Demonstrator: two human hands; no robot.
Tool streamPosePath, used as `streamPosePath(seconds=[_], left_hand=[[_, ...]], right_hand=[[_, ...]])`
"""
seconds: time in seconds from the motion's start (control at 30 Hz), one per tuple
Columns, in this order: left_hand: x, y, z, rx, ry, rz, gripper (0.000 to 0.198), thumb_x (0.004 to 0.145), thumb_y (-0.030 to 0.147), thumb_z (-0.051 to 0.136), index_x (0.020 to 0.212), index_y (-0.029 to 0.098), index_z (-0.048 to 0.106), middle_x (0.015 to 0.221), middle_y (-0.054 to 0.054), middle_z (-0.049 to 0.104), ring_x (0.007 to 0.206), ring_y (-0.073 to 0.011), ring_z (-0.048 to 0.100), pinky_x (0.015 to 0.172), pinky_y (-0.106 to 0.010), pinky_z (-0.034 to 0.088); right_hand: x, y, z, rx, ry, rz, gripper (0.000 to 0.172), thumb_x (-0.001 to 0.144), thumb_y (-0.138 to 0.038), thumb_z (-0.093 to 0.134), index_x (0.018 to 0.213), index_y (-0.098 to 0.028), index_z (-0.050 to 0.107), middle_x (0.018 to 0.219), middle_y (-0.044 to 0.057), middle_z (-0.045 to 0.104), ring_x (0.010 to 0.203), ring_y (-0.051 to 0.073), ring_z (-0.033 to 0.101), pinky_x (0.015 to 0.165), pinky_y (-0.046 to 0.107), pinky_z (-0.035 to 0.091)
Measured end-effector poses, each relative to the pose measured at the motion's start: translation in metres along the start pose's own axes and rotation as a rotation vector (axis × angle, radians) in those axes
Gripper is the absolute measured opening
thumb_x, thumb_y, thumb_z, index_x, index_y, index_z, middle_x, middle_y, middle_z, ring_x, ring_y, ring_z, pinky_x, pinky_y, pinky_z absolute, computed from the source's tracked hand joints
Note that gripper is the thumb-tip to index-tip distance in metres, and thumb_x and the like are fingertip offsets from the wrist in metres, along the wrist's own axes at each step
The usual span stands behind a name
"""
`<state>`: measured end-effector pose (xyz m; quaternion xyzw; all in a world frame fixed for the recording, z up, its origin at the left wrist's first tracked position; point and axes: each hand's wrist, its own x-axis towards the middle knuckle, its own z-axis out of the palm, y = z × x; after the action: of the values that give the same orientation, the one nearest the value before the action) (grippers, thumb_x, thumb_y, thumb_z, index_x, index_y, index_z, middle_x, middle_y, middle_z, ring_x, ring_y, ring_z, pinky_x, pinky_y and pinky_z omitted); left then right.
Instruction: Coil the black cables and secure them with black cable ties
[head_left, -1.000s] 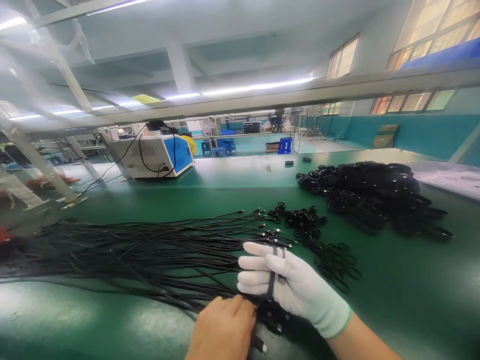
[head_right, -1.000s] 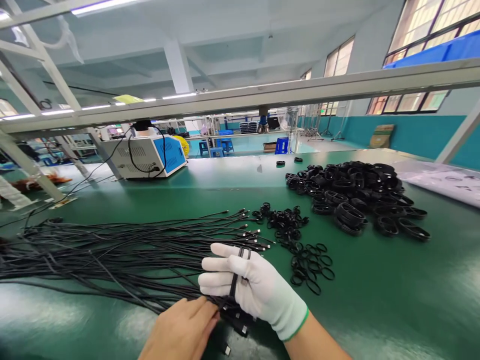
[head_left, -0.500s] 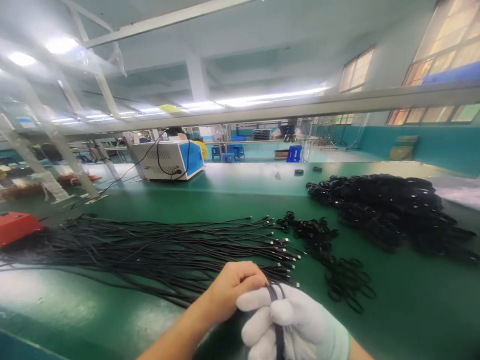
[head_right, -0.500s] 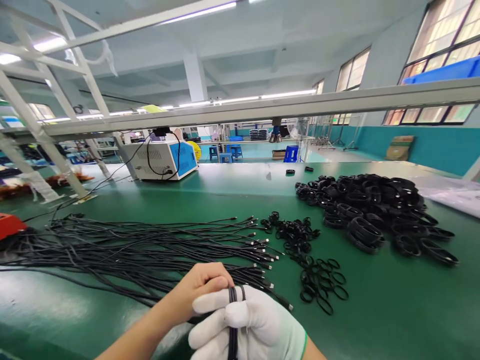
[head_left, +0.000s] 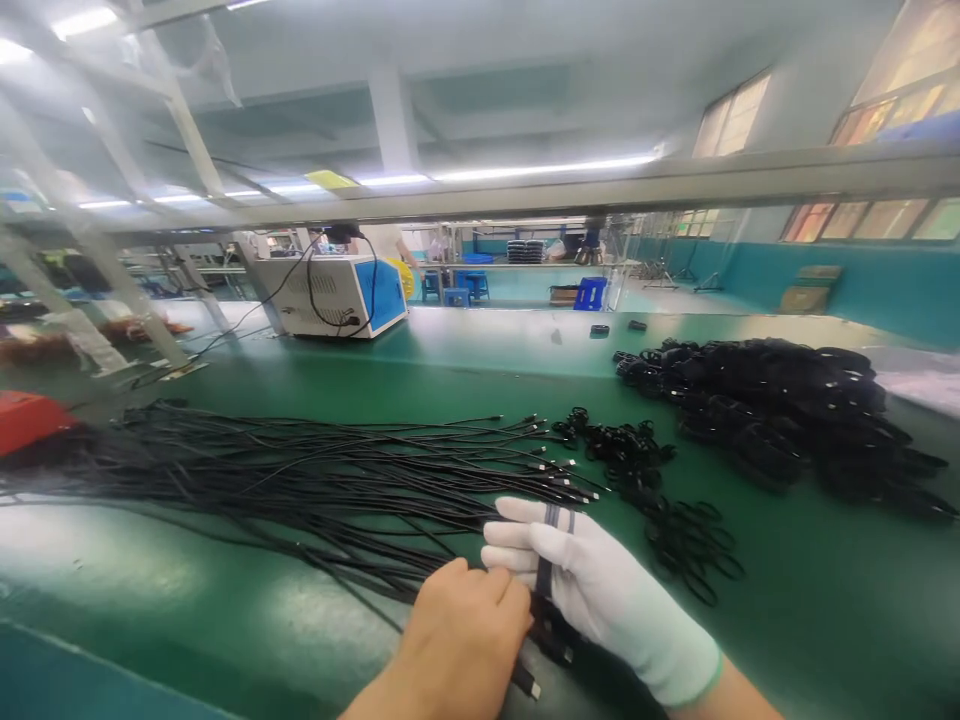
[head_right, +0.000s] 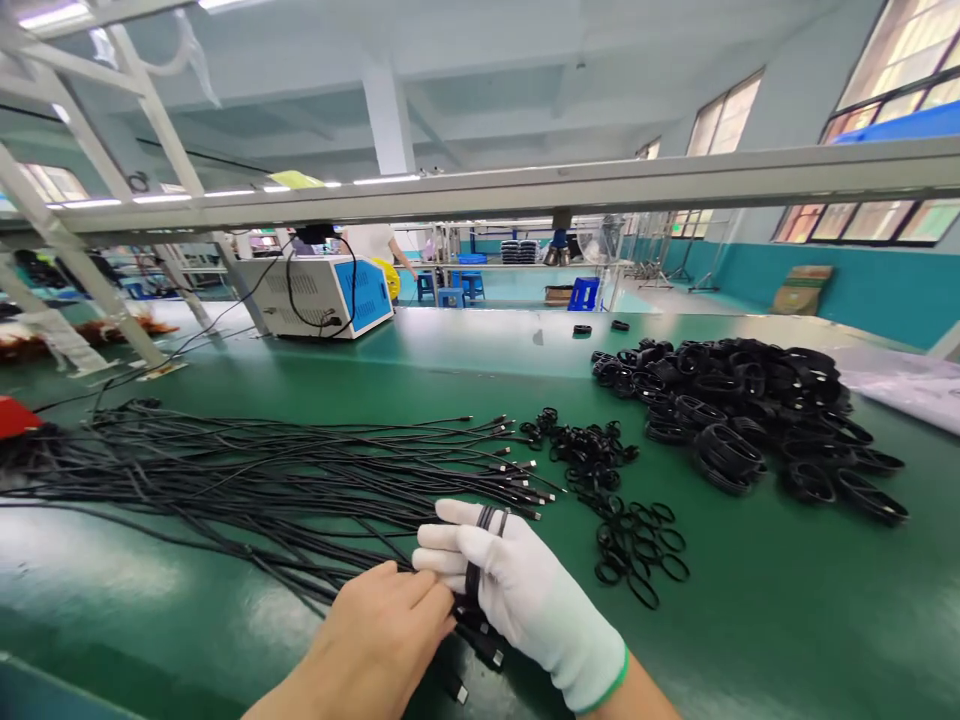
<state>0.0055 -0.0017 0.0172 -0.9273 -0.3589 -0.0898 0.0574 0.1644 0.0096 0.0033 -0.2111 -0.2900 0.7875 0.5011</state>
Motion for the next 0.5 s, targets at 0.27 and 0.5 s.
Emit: streamPosePath(seconds=[0.27, 0.5], left_hand=[[0.010, -0.043, -0.046, -0.409, -0.059, -0.016, 0.005, 0.078, 0.026, 0.065, 0.076, 0.022, 0.065, 0.074, 0.004, 0.063, 0.069, -0.0116, 0.055, 0.063, -0.022, 0.037], [0.016, -0.047, 0.002, -1.034, -0.066, -0.253, 0.023, 0.084, 0.025, 0.050, 0.081, 0.014, 0.069, 0.076, -0.002, 0.067, 0.072, -0.0145, 0.060, 0.063, -0.021, 0.044]], right_hand=[[-0.007, 0.021, 0.000, 0.077, -0.377, 0.374, 0.030, 0.076, -0.028, 0.067, 0.095, -0.008, 0.055, 0.074, 0.002, 0.047, 0.065, 0.011, 0.049, 0.066, 0.028, 0.037], [-0.002, 0.026, 0.008, 0.321, -0.351, 0.421, 0.033, 0.064, -0.023, 0.076, 0.084, -0.013, 0.051, 0.065, -0.006, 0.028, 0.056, 0.005, 0.031, 0.058, 0.021, 0.028]])
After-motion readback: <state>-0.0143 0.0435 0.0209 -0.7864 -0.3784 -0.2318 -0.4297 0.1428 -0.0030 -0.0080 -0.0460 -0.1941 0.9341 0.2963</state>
